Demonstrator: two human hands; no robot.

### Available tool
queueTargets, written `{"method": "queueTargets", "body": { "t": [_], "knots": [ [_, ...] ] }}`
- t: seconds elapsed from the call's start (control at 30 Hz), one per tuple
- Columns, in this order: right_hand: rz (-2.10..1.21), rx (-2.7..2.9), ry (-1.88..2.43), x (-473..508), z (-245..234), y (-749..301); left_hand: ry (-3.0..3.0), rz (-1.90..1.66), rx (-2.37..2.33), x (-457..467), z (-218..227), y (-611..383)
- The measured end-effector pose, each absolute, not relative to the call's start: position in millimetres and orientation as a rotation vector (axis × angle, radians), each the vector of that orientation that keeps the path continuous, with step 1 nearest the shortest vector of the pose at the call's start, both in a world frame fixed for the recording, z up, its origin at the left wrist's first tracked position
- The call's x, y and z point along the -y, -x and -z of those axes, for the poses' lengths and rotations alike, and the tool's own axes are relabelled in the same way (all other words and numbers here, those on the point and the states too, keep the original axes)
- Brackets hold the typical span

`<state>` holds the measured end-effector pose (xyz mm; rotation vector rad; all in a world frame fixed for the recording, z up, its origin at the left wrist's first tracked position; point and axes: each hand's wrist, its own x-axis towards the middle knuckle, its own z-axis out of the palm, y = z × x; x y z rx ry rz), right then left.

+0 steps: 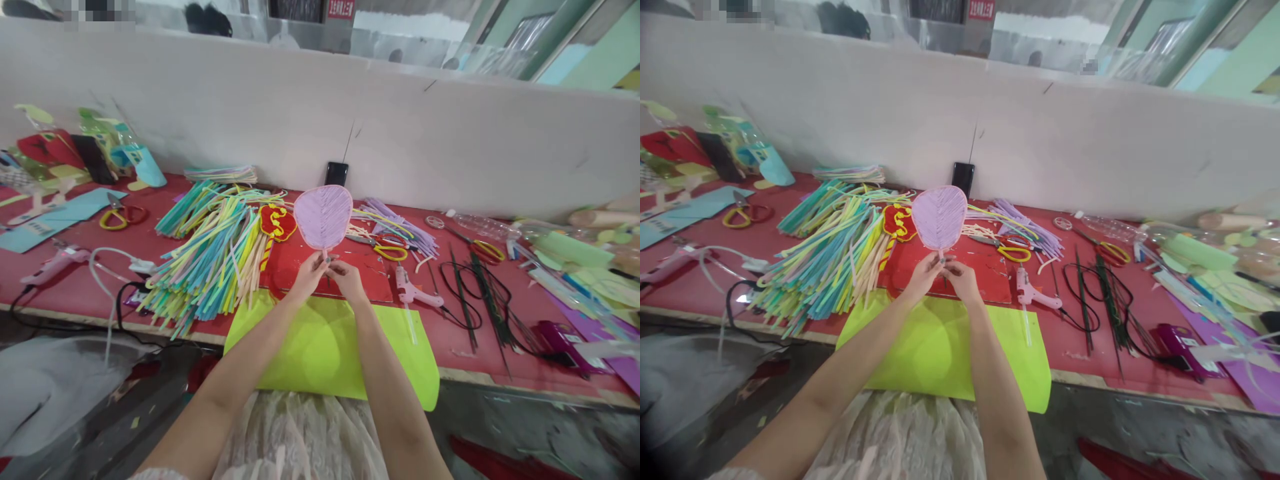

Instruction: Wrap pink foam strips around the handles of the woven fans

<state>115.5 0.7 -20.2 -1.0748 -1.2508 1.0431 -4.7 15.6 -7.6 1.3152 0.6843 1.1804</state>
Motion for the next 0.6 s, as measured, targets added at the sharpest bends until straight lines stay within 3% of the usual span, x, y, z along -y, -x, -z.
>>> {"method": "queueTargets", "body": {
  "t": [0.6],
  "knots": [
    [-1.234,0.976,1.023,-4,27,-119,-1.369,-1.197,-0.845,-22,19,6]
  ]
}}
